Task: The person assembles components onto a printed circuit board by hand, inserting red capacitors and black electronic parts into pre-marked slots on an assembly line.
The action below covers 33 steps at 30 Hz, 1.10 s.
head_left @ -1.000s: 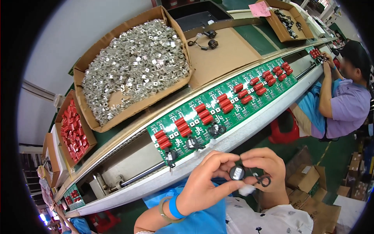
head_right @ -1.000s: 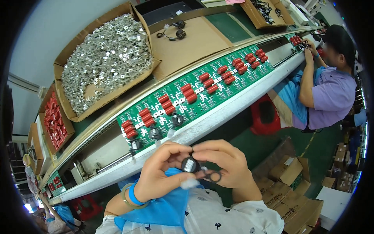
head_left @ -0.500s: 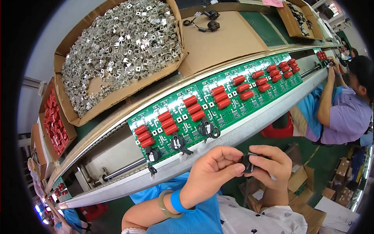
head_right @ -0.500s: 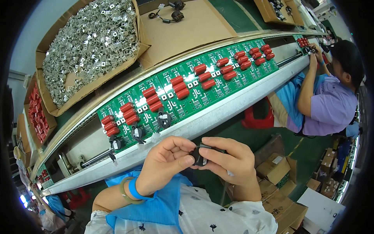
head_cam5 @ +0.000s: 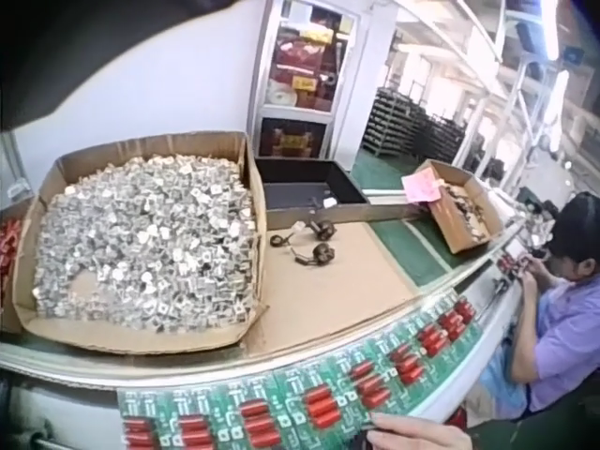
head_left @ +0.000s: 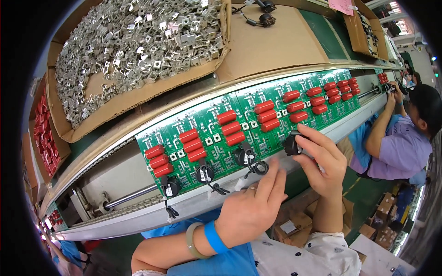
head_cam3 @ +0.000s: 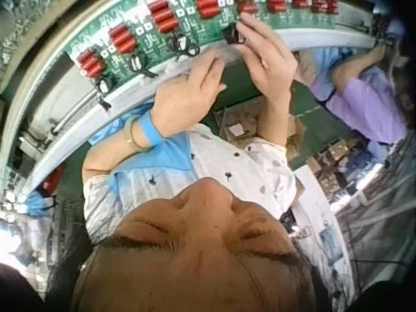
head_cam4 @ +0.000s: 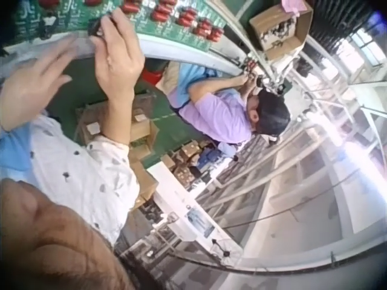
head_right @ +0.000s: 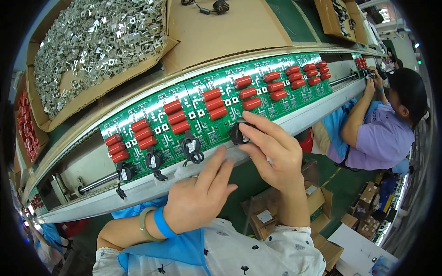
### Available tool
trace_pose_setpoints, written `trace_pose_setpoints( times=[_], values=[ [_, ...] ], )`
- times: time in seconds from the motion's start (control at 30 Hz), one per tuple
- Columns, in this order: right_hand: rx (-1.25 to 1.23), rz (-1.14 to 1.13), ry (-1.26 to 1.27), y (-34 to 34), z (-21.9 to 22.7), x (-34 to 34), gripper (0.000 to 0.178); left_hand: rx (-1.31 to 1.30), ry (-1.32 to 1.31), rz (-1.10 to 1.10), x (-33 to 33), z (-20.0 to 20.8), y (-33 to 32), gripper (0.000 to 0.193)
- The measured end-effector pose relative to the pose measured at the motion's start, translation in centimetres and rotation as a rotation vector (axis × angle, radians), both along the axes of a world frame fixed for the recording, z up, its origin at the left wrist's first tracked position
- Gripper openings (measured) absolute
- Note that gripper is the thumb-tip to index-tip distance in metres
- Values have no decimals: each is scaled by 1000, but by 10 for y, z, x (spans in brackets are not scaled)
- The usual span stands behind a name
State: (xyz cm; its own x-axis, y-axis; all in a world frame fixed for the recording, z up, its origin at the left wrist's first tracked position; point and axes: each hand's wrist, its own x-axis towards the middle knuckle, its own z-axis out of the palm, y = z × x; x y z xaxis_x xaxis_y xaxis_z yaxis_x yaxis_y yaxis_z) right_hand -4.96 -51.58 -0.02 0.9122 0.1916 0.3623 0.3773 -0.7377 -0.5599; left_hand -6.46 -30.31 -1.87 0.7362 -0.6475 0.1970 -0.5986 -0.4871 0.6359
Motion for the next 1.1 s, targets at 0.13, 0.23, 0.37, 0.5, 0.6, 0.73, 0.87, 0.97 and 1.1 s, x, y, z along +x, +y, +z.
trace_pose_setpoints(
  times=[0.13,0.23,0.37,0.5,0.6,0.73,0.87,0.97,1.1],
  values=[
    [66,10,24,3,-18,2,40,244,-110,34,-2,-1,2,51],
    [36,-10,20,6,-21,1,41,292,-190,2,1,-1,3,50],
    [-81,-68,10,13,-18,-1,41,237,-197,34,3,-5,3,48],
    [-120,-90,-3,20,-18,1,41,257,-231,16,5,-7,5,46],
    [-176,-75,-27,22,-19,1,41,256,-237,2,7,-5,6,44],
    [-201,-87,-14,23,-17,0,41,265,-299,-16,10,-4,8,36],
    [-244,-85,-28,25,-17,0,41,292,-338,-23,13,-2,10,38],
    [-249,-81,-17,25,-16,1,41,287,-345,-7,13,-4,8,38],
    [-275,-78,-16,27,-10,2,40,275,-362,7,12,-3,8,35]
  ],
)
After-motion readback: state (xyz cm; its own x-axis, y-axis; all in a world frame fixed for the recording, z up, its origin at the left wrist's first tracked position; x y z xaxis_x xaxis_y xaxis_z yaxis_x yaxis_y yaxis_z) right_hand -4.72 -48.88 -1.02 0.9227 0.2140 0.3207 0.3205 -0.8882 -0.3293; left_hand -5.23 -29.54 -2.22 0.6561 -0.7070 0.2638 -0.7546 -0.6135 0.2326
